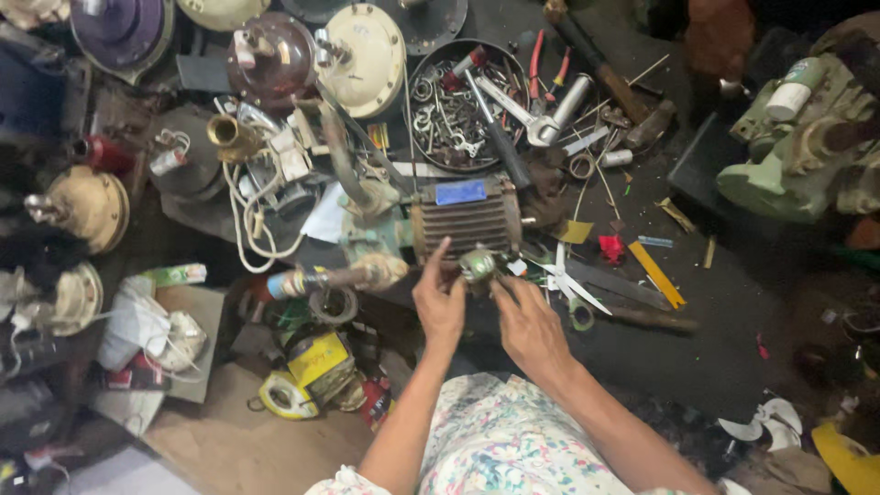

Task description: The person works on an electric motor mounted on a workbench, using a screwdriver to adjust components and applying electrical tape to the wiring. They repeatedly wrap and unwrap tape while manipulating the motor's terminal box and wires.

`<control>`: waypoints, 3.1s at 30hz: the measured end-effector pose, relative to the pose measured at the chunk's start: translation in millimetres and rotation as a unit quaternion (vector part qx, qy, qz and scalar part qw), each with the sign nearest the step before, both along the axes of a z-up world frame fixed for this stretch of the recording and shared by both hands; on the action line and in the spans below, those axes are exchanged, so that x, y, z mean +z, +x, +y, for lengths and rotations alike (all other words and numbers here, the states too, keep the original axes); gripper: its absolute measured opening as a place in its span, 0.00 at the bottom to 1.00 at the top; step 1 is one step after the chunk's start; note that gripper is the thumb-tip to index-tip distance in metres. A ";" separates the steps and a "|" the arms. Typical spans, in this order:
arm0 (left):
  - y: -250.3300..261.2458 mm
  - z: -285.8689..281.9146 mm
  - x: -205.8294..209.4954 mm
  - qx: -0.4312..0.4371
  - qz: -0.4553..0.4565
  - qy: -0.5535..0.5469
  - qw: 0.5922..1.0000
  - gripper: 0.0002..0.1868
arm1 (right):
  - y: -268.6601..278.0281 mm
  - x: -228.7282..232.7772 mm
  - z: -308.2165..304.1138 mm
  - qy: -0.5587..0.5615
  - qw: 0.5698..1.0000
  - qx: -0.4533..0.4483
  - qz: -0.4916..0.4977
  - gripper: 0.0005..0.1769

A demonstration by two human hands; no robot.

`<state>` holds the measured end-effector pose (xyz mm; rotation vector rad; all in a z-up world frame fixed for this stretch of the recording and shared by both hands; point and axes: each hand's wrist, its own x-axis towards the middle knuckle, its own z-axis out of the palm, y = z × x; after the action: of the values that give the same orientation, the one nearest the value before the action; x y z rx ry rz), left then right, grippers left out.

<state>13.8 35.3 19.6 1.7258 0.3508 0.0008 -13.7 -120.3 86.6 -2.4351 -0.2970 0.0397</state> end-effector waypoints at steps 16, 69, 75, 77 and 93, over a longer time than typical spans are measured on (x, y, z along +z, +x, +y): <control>26.2 42.0 16.4 -0.268 -0.124 0.176 0.939 0.46 | -5.6 19.3 57.8 -0.046 0.988 -0.132 0.065 0.25; 13.8 73.9 -15.6 -0.366 -0.170 0.097 0.910 0.26 | -64.8 -34.0 78.6 0.008 0.889 -0.378 0.259 0.14; -5.1 61.9 -35.9 -0.258 -0.240 0.106 0.930 0.18 | -104.9 -56.8 73.5 -0.005 0.926 -0.336 0.174 0.13; -9.4 59.1 -51.1 -0.230 -0.287 0.075 0.927 0.16 | -117.8 -62.4 75.0 0.002 0.930 -0.338 0.144 0.12; -57.1 82.3 -53.1 -0.294 -0.107 0.085 0.946 0.24 | -146.3 -70.8 65.9 0.007 0.933 -0.330 0.145 0.10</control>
<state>-43.3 117.6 -33.5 1.9225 -0.3424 -0.2182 -160.0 -54.3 15.8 -2.3517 0.6527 0.0986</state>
